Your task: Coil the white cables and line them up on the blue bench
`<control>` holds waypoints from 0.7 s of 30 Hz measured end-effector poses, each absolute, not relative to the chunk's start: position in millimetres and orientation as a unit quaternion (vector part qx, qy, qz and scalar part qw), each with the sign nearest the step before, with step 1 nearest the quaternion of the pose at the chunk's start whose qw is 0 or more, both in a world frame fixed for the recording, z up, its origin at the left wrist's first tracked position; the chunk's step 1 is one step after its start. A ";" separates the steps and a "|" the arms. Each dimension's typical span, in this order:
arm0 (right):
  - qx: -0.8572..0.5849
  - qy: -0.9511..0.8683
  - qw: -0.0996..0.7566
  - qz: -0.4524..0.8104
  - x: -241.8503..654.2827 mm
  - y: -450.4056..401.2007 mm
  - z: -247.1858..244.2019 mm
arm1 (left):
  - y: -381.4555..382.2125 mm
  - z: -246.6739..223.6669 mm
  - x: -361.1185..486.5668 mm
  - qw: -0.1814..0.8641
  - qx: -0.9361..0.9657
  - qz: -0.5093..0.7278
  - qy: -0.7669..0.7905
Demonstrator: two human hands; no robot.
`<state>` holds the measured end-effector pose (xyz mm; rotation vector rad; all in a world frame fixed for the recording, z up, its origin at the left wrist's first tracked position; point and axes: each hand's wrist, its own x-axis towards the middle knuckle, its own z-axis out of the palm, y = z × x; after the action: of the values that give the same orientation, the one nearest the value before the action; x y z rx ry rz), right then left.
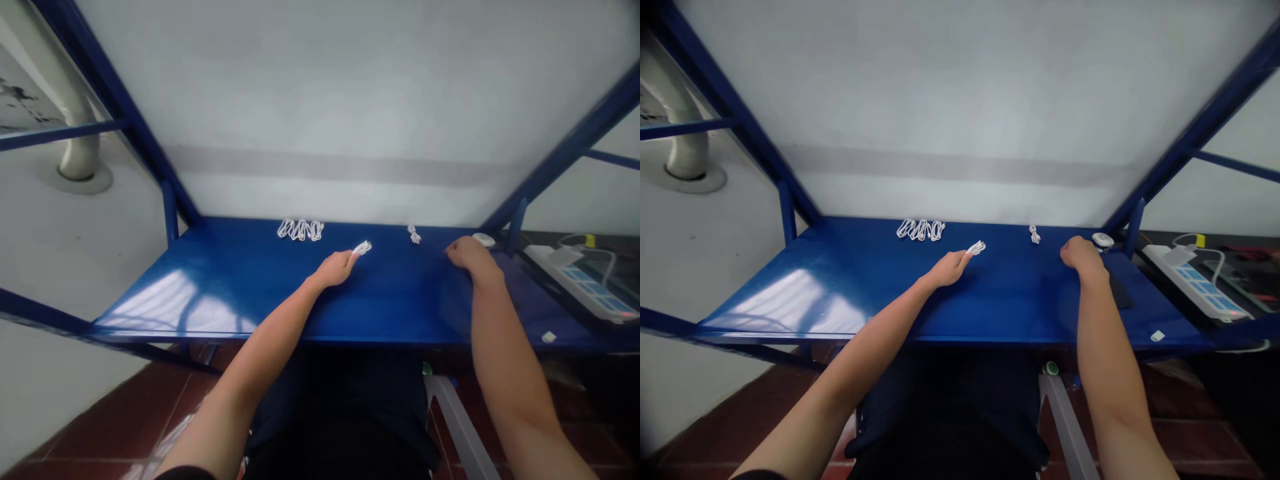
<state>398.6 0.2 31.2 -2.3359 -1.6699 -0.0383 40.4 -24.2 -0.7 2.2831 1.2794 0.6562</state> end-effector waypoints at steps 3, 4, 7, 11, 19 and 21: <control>-0.829 -0.544 0.132 0.001 392.9 -6.2 42.7 | -25.6 0.3 41.9 0.223 0.827 0.233 0.460; -0.829 -0.537 0.155 -0.004 390.5 -8.6 44.6 | -25.8 0.2 42.0 0.225 0.827 0.234 0.459; -0.813 -0.520 0.261 0.005 376.5 -14.9 45.5 | -25.1 -0.9 41.4 0.240 0.823 0.252 0.450; -0.699 -0.528 0.444 0.189 326.0 -17.1 41.6 | -24.0 -2.9 42.6 0.297 0.802 0.304 0.419; -0.429 -0.574 0.491 0.496 202.2 -3.1 20.1 | -24.1 -1.2 51.0 0.568 0.640 0.398 0.330; -0.387 -0.538 0.489 0.568 194.7 -4.6 14.7 | -24.4 2.1 48.7 0.618 0.609 0.390 0.308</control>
<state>194.7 -4.6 14.7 -0.9395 -1.3061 1.3793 48.7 -24.4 2.1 1.4021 0.7088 0.8987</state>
